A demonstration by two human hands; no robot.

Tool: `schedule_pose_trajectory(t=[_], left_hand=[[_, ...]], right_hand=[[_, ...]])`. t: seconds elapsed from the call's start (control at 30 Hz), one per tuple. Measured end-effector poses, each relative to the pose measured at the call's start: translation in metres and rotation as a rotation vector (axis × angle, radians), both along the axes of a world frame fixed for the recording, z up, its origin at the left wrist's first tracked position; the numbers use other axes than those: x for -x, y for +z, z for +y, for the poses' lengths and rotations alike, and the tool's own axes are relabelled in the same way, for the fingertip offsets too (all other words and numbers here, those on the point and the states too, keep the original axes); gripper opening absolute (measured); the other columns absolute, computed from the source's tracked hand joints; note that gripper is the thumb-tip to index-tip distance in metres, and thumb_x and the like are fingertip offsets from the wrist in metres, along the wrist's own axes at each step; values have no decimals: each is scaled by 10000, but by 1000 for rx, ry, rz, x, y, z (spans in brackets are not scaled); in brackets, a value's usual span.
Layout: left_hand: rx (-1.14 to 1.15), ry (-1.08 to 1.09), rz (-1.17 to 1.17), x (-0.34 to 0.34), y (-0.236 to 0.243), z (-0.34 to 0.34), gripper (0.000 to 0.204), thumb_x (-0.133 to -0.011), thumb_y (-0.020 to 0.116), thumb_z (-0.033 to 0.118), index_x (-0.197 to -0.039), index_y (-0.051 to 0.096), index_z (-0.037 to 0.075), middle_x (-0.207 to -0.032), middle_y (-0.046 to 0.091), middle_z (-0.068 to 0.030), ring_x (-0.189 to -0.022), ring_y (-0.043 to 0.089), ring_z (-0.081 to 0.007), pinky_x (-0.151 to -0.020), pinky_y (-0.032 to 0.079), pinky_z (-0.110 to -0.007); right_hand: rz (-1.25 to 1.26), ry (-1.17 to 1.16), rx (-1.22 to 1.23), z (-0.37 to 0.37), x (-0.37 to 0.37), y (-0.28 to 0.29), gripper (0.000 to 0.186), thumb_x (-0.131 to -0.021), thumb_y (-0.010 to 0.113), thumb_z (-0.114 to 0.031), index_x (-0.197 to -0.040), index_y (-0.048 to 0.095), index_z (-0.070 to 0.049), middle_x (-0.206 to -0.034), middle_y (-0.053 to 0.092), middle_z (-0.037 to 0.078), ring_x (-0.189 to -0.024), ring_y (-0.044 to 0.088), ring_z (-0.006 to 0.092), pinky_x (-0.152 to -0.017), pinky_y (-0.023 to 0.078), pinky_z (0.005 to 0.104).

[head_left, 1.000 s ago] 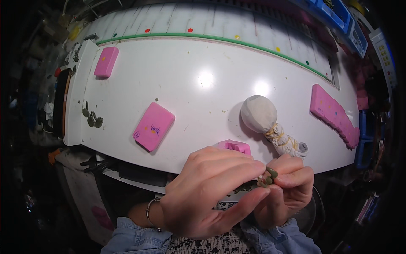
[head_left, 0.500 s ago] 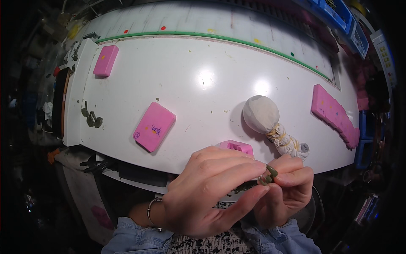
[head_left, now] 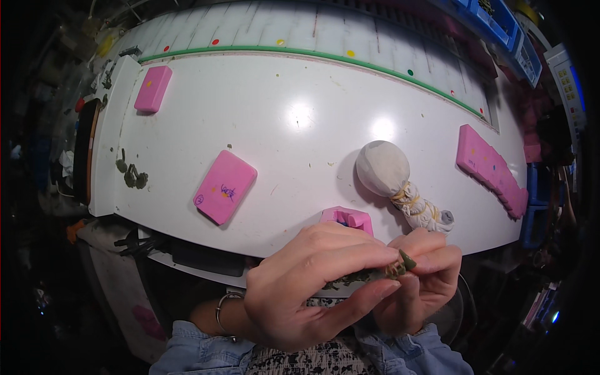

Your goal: Removing small green wax components from rubber molds and inspecting them for assembly.

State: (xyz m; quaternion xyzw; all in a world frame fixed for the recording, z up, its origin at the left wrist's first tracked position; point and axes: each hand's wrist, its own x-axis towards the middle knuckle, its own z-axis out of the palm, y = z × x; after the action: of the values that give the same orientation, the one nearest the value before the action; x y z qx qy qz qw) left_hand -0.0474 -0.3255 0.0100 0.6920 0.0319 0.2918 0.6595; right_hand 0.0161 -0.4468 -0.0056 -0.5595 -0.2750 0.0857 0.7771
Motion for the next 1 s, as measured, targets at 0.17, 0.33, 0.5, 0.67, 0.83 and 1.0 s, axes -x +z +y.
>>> schedule_pose_trajectory(t=[0.17, 0.33, 0.5, 0.67, 0.83, 1.0], left_hand=[[9, 7, 19, 2, -1, 1, 242, -703, 701, 59, -877, 566, -43, -818, 598, -150, -777, 605, -251, -717, 477, -350], [15, 34, 29, 0, -1, 0, 251, -695, 716, 81, -855, 568, -44, -791, 601, -155, -771, 605, -242, -719, 478, -341], [40, 47, 22, 0, 0, 1, 255, -693, 724, 96, -840, 567, -42, -787, 600, -153, -769, 606, -238, -716, 482, -342], [51, 29, 19, 0, -1, 1, 259, -694, 724, 98, -840, 562, -42, -792, 594, -150, -760, 606, -239, -702, 485, -343], [56, 7, 15, 0, -2, 2, 266, -695, 723, 99, -847, 557, -42, -805, 585, -152, -759, 604, -240, -702, 484, -344], [76, 10, 38, 1, -2, 1, 273, -699, 722, 109, -854, 554, -40, -829, 572, -155, -783, 597, -236, -715, 480, -343]], right_hand=[[76, 55, -42, 1, 1, -2, 198, -747, 599, 48, -895, 479, -4, -823, 565, 156, -698, 549, 172, -637, 425, 252], [132, 67, -57, 2, 3, 0, 188, -757, 593, 43, -899, 477, 2, -823, 563, 156, -704, 551, 170, -643, 426, 248], [179, 83, -83, 3, 4, 0, 183, -766, 591, 34, -903, 474, 9, -828, 561, 161, -711, 547, 167, -644, 429, 251], [172, 83, -88, 4, 4, 1, 177, -770, 588, 32, -903, 472, 14, -828, 562, 164, -709, 545, 169, -643, 431, 253], [162, 80, -87, 5, 3, 1, 171, -774, 585, 30, -901, 471, 18, -819, 563, 164, -710, 546, 172, -642, 432, 252], [209, 72, -118, 6, 5, 3, 163, -778, 577, 30, -898, 467, 17, -812, 567, 173, -713, 550, 172, -641, 433, 251]])
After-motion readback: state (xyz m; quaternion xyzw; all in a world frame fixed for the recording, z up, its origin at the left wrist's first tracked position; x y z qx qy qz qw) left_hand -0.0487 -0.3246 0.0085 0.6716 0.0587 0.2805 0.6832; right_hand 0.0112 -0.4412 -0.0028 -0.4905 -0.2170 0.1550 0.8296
